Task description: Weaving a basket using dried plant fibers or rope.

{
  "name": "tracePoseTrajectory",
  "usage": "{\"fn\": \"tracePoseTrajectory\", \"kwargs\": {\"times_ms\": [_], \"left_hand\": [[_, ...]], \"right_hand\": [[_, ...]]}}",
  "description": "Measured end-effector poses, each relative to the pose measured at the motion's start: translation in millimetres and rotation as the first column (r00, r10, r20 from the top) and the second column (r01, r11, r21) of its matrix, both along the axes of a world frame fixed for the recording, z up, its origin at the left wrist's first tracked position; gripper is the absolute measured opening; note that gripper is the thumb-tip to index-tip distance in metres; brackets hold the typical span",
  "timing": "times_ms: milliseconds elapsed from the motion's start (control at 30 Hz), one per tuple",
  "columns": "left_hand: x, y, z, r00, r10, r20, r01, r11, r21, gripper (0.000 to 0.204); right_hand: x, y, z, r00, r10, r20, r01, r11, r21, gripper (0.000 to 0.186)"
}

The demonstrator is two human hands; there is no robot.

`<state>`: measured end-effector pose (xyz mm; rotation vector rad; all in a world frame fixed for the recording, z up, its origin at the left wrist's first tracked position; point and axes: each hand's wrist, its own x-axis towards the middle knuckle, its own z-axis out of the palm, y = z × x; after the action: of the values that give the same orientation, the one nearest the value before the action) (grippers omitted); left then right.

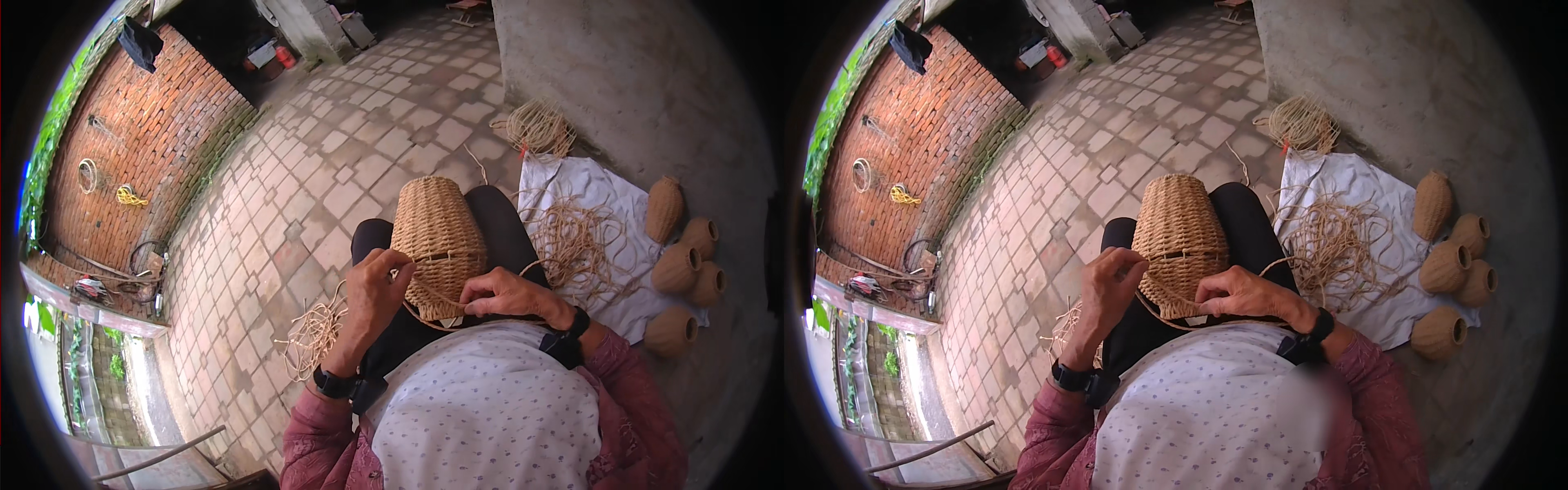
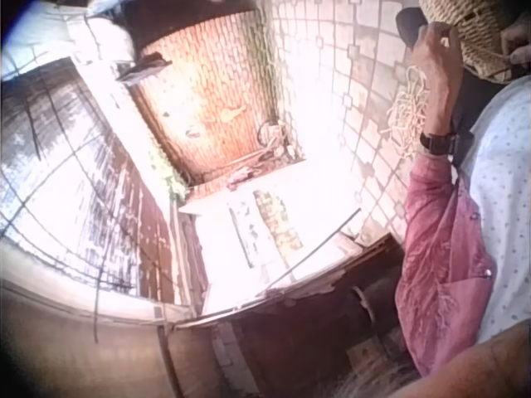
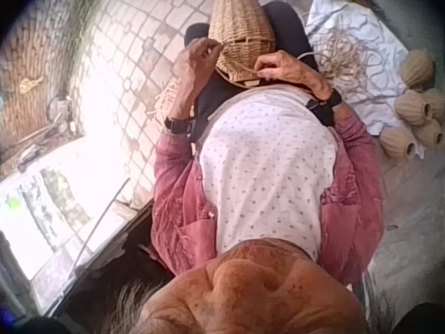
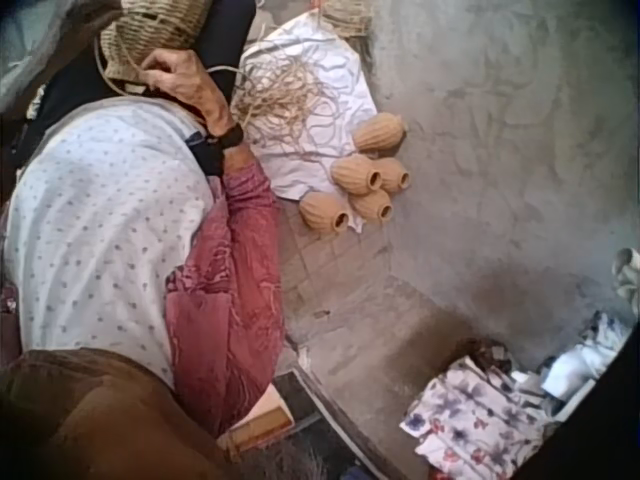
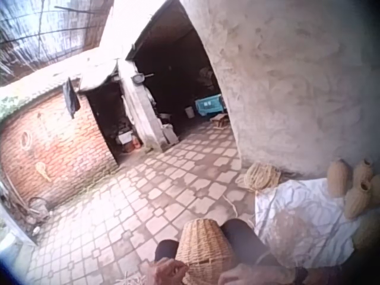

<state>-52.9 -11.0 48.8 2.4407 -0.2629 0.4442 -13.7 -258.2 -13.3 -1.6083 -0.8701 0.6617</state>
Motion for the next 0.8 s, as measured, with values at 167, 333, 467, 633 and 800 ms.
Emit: {"fn": "tracePoseTrajectory", "kwargs": {"times_ms": [167,333,467,633,800], "left_hand": [[3,-17,-10,0.999,-0.022,0.045,0.024,0.998,-0.051,0.008],[5,-22,-21,1.000,0.006,0.017,-0.004,0.994,-0.113,0.007],[3,-22,-12,0.994,-0.058,-0.095,0.036,0.975,-0.220,0.015],[0,-16,-5,0.823,-0.301,-0.482,-0.233,0.594,-0.770,0.037],[-3,-11,-9,0.804,-0.338,-0.488,-0.297,0.483,-0.824,0.041]], "right_hand": [[11,1,30,0.889,-0.329,0.318,0.268,0.938,0.221,0.013],[26,27,33,0.726,-0.362,0.584,0.267,0.932,0.247,0.007],[32,41,24,0.598,-0.330,0.731,0.258,0.942,0.214,0.008],[29,48,28,0.432,-0.281,0.857,0.272,0.946,0.173,0.008],[19,63,33,0.224,-0.028,0.974,0.411,0.909,-0.068,0.011]]}}
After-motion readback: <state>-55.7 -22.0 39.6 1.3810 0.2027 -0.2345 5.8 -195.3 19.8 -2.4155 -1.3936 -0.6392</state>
